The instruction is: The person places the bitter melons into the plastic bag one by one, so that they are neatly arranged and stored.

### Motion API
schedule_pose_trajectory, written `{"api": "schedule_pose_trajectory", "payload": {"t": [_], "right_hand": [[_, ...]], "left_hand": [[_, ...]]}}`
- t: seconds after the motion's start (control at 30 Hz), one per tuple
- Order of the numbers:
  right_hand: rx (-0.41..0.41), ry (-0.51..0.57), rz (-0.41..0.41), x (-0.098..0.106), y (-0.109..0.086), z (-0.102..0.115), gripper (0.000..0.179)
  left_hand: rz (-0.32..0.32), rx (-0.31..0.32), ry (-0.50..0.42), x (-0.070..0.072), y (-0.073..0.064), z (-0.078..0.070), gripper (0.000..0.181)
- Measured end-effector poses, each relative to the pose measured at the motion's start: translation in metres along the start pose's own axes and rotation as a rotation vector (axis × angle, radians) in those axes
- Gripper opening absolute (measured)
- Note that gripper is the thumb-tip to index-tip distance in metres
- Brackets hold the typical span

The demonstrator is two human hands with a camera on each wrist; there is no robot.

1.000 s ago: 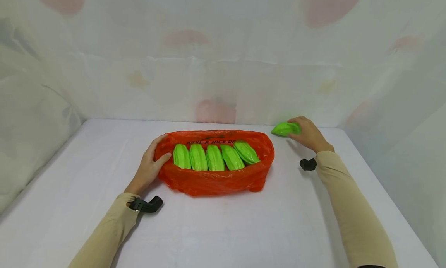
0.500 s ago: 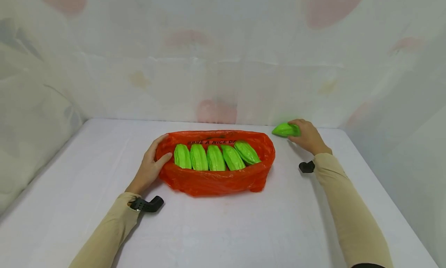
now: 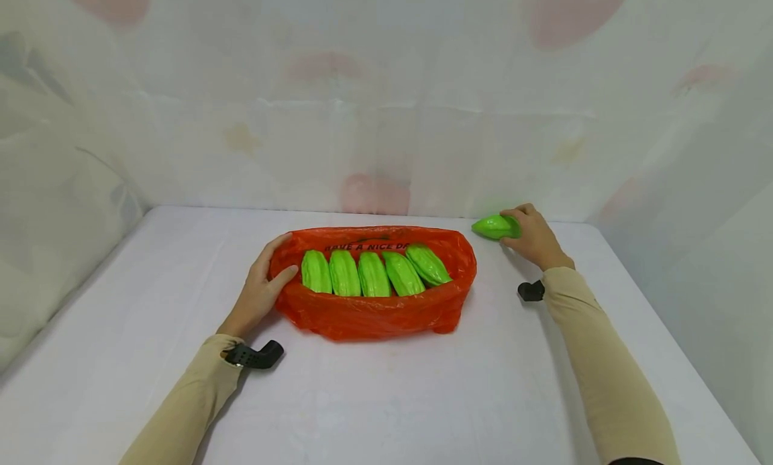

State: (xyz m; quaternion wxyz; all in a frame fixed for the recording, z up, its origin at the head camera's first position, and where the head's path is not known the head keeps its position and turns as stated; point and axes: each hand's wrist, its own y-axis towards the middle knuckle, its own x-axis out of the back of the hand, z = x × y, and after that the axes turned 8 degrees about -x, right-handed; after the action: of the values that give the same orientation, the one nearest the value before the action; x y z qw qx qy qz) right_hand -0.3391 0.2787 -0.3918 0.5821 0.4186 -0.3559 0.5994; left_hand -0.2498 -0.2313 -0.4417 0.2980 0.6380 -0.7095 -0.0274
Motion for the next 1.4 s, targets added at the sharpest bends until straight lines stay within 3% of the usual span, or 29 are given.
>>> {"api": "schedule_pose_trajectory", "payload": {"t": [0.3, 0.63, 1.03, 1.4], "right_hand": [[0.000, -0.002, -0.005, 0.0027, -0.0021, -0.0010, 0.053], [0.015, -0.028, 0.050, 0.0068, -0.0009, -0.0005, 0.057], [-0.062, 0.007, 0.155, 0.0057, -0.0047, 0.0005, 0.063], [0.026, 0.041, 0.116, 0.0098, -0.0056, 0.0053, 0.060]], "left_hand": [[0.005, 0.012, 0.014, 0.0002, 0.0005, 0.0002, 0.059], [-0.006, -0.013, -0.003, 0.0007, 0.0002, 0.0020, 0.058], [-0.025, -0.074, -0.031, -0.0011, 0.0013, 0.0043, 0.057], [-0.019, -0.054, -0.031, -0.0009, 0.0007, 0.0029, 0.058]]}}
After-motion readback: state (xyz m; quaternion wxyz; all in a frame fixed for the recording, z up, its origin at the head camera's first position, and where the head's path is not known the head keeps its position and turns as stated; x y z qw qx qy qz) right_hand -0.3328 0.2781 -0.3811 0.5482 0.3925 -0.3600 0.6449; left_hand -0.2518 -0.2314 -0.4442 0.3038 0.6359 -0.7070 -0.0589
